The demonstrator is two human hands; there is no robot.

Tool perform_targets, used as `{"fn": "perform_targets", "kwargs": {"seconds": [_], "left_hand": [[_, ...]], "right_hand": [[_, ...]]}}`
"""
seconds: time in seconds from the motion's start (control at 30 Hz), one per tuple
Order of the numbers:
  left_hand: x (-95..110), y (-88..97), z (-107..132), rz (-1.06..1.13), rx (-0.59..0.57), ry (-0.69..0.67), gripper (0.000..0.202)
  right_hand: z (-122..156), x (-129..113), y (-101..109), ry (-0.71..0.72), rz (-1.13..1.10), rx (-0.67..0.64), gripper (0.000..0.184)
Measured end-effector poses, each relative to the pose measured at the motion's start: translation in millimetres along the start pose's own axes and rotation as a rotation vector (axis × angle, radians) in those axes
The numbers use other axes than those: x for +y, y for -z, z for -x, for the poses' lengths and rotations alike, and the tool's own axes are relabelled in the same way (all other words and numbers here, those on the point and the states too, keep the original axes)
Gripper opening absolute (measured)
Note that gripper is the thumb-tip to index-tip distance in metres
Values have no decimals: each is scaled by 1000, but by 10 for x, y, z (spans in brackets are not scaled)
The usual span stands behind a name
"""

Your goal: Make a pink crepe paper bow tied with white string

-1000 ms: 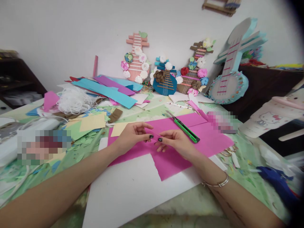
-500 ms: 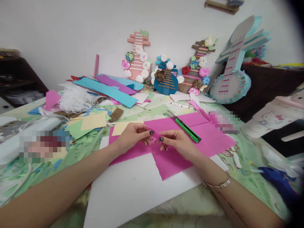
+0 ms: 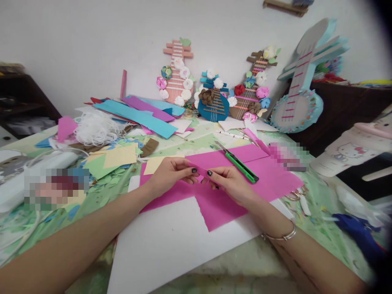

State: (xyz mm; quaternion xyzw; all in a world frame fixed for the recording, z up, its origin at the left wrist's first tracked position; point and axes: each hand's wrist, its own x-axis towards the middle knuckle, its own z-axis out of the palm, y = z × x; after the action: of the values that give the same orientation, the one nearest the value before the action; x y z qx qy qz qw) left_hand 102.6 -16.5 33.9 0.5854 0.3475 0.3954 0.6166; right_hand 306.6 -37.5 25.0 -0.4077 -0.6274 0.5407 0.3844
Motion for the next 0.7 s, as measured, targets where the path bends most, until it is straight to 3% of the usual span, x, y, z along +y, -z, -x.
{"fn": "perform_targets", "kwargs": {"seconds": [0.3, 0.7], "left_hand": [[-28, 3, -4, 1, -1, 0, 23], [-62, 25, -9, -14, 20, -44, 17]], "right_hand": [[7, -16, -1, 28, 86, 18, 34], [16, -46, -64, -7, -50, -64, 24]]}}
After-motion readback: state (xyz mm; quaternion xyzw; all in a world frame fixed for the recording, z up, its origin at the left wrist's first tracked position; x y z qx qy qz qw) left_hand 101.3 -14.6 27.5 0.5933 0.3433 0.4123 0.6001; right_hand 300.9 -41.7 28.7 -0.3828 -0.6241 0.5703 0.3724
